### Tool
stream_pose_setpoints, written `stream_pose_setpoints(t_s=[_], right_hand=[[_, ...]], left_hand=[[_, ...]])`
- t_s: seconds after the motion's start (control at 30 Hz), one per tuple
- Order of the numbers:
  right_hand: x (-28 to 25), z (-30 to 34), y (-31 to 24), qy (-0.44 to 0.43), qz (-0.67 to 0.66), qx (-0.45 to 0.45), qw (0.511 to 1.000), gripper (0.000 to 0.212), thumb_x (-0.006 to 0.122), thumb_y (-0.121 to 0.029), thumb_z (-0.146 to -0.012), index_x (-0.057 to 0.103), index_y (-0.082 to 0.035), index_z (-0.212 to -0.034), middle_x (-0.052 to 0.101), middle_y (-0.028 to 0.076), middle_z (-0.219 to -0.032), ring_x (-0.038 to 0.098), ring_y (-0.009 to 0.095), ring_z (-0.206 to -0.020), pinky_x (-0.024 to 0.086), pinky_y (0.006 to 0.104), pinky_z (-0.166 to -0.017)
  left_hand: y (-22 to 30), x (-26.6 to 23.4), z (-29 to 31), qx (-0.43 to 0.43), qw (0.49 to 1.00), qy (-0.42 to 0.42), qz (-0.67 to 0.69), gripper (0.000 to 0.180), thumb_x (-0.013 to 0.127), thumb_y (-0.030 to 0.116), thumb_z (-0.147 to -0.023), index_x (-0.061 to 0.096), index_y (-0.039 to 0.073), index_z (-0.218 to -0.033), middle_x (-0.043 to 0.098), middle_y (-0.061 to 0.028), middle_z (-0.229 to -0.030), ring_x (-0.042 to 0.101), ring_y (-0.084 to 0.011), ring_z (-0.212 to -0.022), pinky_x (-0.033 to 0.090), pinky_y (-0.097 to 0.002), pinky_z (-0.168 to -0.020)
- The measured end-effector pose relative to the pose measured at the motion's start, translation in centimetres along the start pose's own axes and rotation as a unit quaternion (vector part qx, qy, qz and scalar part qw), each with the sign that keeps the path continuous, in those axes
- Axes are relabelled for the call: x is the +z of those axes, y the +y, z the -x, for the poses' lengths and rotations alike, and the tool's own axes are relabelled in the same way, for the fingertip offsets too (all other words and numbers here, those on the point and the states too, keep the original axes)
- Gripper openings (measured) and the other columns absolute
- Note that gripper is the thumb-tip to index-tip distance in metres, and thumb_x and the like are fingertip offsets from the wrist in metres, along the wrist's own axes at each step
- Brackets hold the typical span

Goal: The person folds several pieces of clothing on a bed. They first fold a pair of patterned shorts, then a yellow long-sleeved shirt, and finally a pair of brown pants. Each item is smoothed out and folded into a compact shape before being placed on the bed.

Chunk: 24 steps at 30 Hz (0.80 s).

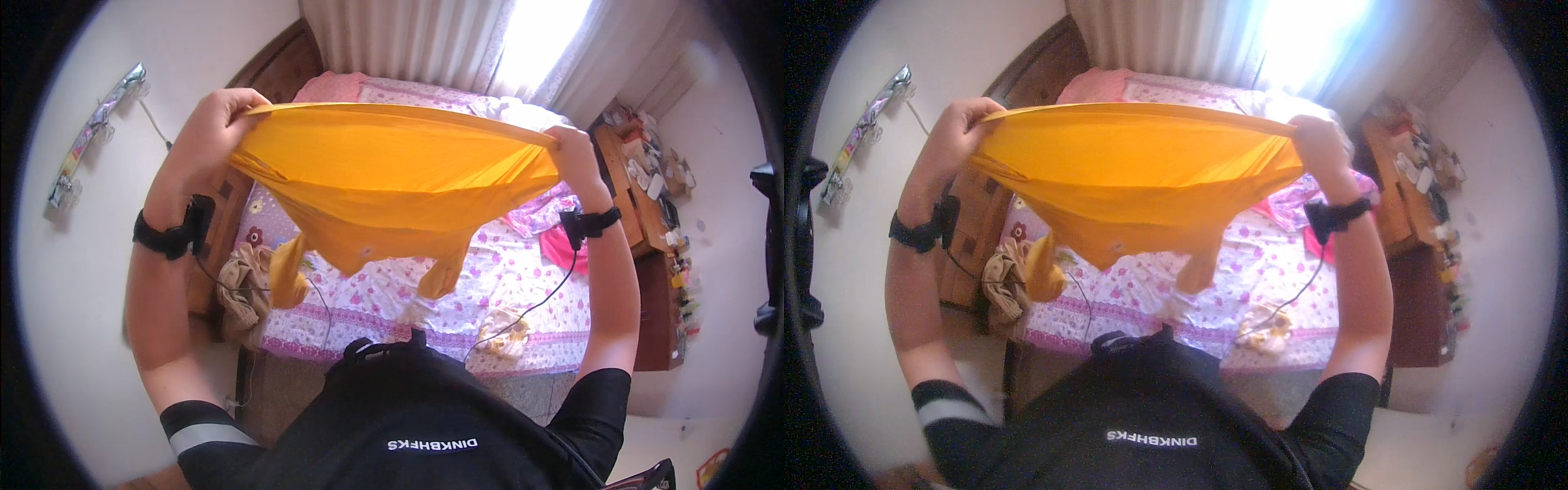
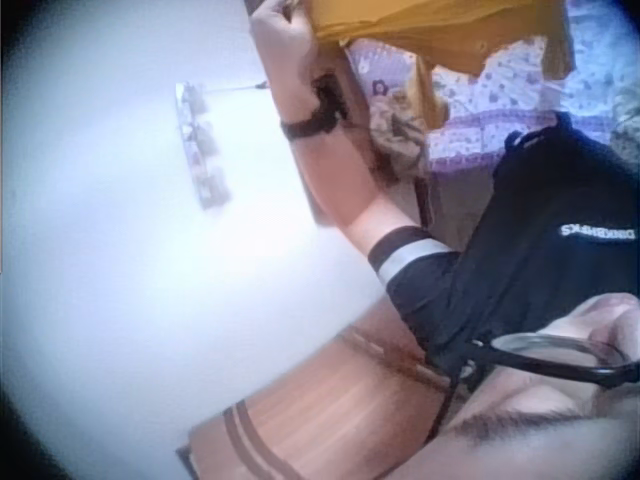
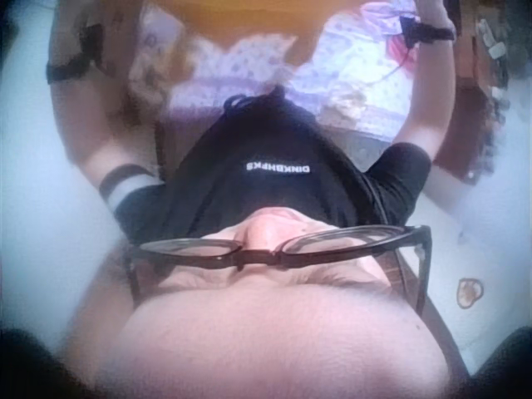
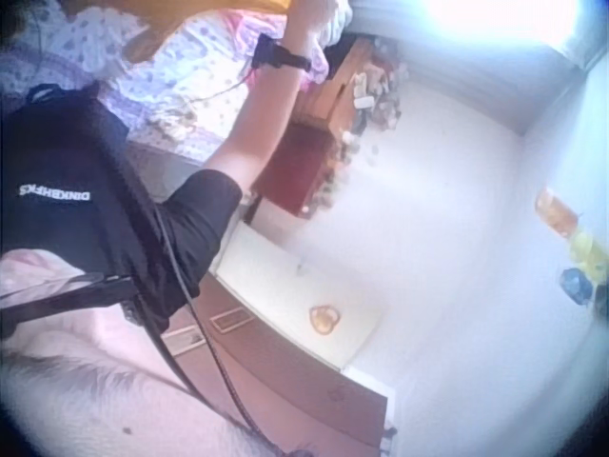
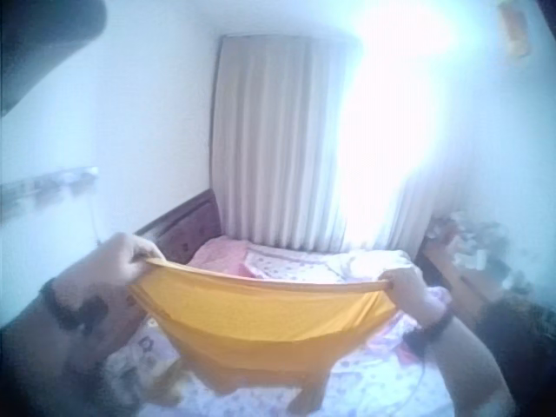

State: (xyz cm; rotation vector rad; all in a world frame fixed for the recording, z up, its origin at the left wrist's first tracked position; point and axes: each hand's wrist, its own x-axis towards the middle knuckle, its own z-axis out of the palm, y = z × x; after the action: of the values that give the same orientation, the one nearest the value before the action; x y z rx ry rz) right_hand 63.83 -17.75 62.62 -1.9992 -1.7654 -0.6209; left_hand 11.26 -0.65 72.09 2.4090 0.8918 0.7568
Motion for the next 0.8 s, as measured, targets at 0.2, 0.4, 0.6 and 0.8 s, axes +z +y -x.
stream_pose_setpoints(t_s=[0.2, 0.4, 0.6, 0.8], right_hand=[[-0.5, -2.4, 5.3, 0.04, -0.345, 0.232, 0.909, 0.019, 0.061, -0.015, -0.099, 0.069, -0.002, -0.11, 0.072, 0.01, -0.096, 0.071, 0.02, -0.088, 0.057, 0.0311, -0.07], [0.9, -0.5, 11.2, -0.01, -0.454, 0.23, 0.861, 0.032, 0.046, -0.024, -0.109, 0.057, 0.0, -0.127, 0.065, 0.012, -0.115, 0.069, 0.022, -0.101, 0.06, 0.0357, -0.088], [-2.3, 0.3, 9.9, 0.056, -0.461, 0.24, 0.853, 0.031, 0.06, -0.022, -0.101, 0.064, 0.003, -0.118, 0.069, 0.011, -0.102, 0.069, 0.018, -0.09, 0.058, 0.0324, -0.08], [-8.8, 0.9, 5.7, 0.015, -0.128, 0.123, 0.984, 0.014, 0.069, -0.014, -0.086, 0.071, -0.003, -0.094, 0.065, 0.012, -0.076, 0.066, 0.016, -0.07, 0.05, 0.0321, -0.062]], left_hand=[[-1.3, 0.3, 0.7, 0.046, 0.997, -0.045, -0.034, 0.016, 0.058, 0.01, -0.1, 0.065, -0.005, -0.101, 0.068, -0.0114, -0.081, 0.063, -0.0121, -0.079, 0.051, -0.029, -0.076], [-2.3, -0.7, -0.8, 0.022, 0.998, 0.054, -0.02, 0.013, 0.063, 0.008, -0.097, 0.066, -0.004, -0.1, 0.07, -0.0083, -0.083, 0.065, -0.0111, -0.081, 0.052, -0.0278, -0.076], [-3.8, -0.7, -1.4, -0.071, 0.996, -0.024, -0.038, 0.011, 0.071, -0.001, -0.088, 0.07, -0.005, -0.098, 0.073, -0.0092, -0.088, 0.07, -0.0155, -0.084, 0.056, -0.0298, -0.077], [-5.2, -0.5, -1.6, -0.073, 0.99, 0.048, -0.111, 0.013, 0.067, -0.003, -0.088, 0.07, -0.006, -0.101, 0.073, -0.0121, -0.092, 0.07, -0.0182, -0.088, 0.056, -0.0306, -0.081]])
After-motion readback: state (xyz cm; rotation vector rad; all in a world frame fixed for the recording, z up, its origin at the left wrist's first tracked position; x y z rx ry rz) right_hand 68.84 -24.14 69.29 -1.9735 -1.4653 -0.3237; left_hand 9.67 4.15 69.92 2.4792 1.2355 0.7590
